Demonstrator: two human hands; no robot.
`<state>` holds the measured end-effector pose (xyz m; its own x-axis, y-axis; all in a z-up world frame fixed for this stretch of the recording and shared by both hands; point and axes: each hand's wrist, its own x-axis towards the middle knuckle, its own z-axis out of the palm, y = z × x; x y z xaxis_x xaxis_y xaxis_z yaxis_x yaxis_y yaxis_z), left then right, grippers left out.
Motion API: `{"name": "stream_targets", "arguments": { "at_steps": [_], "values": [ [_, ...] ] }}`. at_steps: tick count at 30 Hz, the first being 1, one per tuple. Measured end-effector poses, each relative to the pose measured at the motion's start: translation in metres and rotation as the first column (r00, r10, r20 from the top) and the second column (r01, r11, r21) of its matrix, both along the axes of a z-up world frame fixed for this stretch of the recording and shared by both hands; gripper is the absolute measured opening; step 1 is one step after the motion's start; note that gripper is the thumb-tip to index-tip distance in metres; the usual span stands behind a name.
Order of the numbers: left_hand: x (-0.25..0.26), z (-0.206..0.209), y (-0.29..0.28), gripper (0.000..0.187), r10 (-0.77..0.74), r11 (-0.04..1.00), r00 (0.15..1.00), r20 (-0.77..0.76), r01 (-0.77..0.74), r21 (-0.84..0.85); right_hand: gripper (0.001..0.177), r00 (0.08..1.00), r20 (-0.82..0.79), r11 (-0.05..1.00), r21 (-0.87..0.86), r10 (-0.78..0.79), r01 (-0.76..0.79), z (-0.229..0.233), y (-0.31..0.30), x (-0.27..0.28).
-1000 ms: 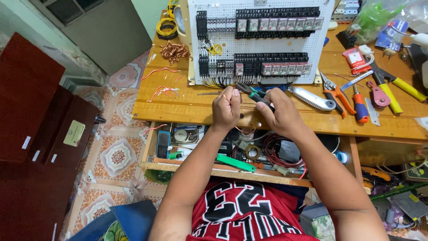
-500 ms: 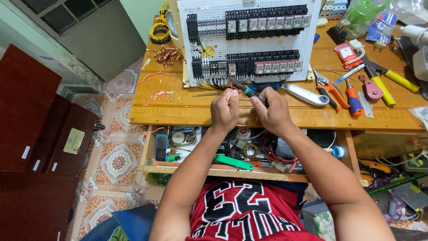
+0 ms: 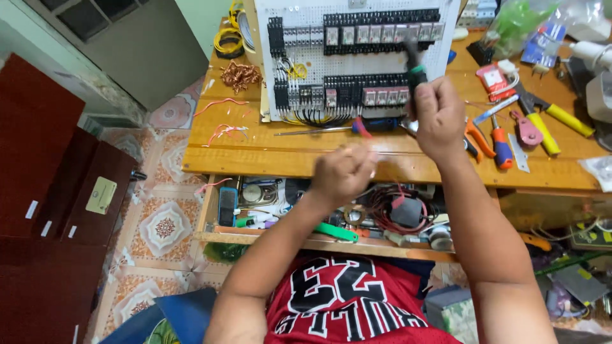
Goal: Wiring an electrical control panel by stripping insulation and preparing wire ends
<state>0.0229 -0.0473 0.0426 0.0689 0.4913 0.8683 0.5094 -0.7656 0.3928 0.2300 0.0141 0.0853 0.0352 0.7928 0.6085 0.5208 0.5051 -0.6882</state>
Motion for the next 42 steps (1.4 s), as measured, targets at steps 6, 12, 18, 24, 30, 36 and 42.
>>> {"name": "stream_targets", "arguments": {
  "at_steps": [6,12,18,24,30,36,42],
  "values": [
    [-0.087,0.043,-0.027,0.026,0.122,0.992,0.986,-0.113,-0.12,0.024,0.038,0.94,0.267,0.969,-0.183,0.212,-0.166,-0.014,0.015,-0.037],
    [-0.159,0.085,-0.077,0.037,0.08,0.991,0.995,-0.057,-0.073,0.115,0.036,0.712,0.492,0.852,-0.423,0.501,-0.307,0.009,-0.006,-0.133],
    [-0.203,0.092,-0.112,0.047,0.134,0.989,0.991,-0.01,-0.134,0.061,0.04,0.656,0.575,0.872,-0.355,0.488,-0.337,-0.04,-0.007,-0.204],
    [-0.221,0.093,-0.121,0.041,0.302,0.953,0.939,-0.163,-0.3,0.038,0.048,0.582,0.764,0.959,-0.197,0.279,-0.202,-0.082,0.011,-0.225],
    [-0.219,0.107,-0.119,0.044,0.312,0.95,0.912,-0.267,-0.304,0.073,0.044,0.582,0.764,0.959,-0.194,0.279,-0.206,-0.061,0.008,-0.186],
    [-0.2,0.125,-0.115,0.043,0.206,0.979,0.949,-0.238,-0.199,0.053,0.038,0.657,0.694,0.956,-0.194,0.294,-0.222,-0.055,0.005,-0.12],
    [-0.181,0.126,-0.105,0.043,0.102,0.994,0.989,-0.106,-0.098,0.043,0.039,0.712,0.686,0.988,-0.077,0.15,-0.134,-0.073,-0.001,-0.051]
  ]
}}
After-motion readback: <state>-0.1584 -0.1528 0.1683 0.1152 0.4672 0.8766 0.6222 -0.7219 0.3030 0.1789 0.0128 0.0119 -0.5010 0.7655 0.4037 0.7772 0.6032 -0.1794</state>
